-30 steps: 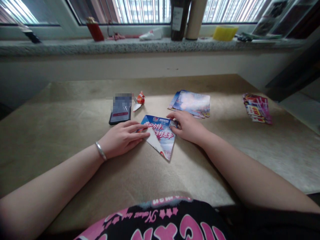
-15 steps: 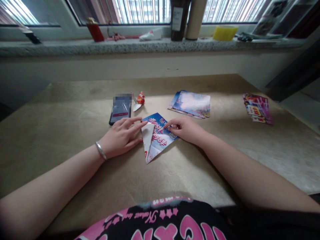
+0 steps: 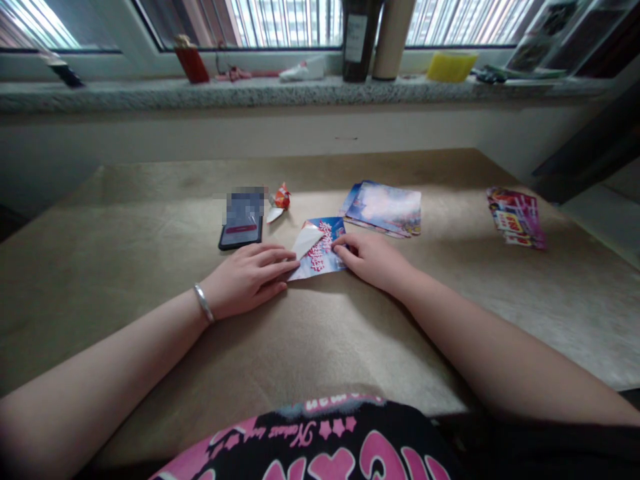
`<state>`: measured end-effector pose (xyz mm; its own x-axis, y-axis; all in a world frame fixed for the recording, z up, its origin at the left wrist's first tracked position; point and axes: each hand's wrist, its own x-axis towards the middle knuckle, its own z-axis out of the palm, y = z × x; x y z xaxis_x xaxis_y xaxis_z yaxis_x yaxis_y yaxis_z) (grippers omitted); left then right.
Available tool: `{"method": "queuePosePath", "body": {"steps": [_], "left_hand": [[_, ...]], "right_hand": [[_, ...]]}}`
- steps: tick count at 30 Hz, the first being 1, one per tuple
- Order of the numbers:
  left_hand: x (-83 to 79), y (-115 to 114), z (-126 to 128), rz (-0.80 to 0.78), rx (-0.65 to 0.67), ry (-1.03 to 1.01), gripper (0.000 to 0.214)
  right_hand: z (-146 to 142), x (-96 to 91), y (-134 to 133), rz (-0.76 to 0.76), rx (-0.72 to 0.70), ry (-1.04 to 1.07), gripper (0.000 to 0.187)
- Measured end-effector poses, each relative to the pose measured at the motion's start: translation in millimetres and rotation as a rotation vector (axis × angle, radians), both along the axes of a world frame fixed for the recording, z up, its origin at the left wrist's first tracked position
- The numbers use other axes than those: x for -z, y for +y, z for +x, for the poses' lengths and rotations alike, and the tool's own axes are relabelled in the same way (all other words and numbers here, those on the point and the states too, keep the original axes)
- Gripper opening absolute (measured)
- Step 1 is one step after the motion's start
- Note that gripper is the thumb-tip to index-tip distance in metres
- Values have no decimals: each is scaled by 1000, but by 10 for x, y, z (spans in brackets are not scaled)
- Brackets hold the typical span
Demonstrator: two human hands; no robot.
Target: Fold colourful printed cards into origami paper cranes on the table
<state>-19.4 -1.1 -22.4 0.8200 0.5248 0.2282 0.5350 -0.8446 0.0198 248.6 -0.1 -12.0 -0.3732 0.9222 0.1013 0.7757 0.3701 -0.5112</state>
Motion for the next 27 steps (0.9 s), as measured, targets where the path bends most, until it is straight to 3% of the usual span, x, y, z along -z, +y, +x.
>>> {"method": "queuePosePath", "body": {"steps": [4,11,18,27], "left_hand": [[4,5,1,7,-22,-41,30],[-25,-14,21,36,-55,-89,26],[-6,2,17,32,-46,-119,26],[8,33,-17,-10,0,-142,27]], "right_hand": [[16,-42,-34,122,-99,-213,28],[36,-28,-28,355,-386,-145,27],[33,11,-37,446,-377,-177,31],[19,75,26,505,-550,-201,26]]}}
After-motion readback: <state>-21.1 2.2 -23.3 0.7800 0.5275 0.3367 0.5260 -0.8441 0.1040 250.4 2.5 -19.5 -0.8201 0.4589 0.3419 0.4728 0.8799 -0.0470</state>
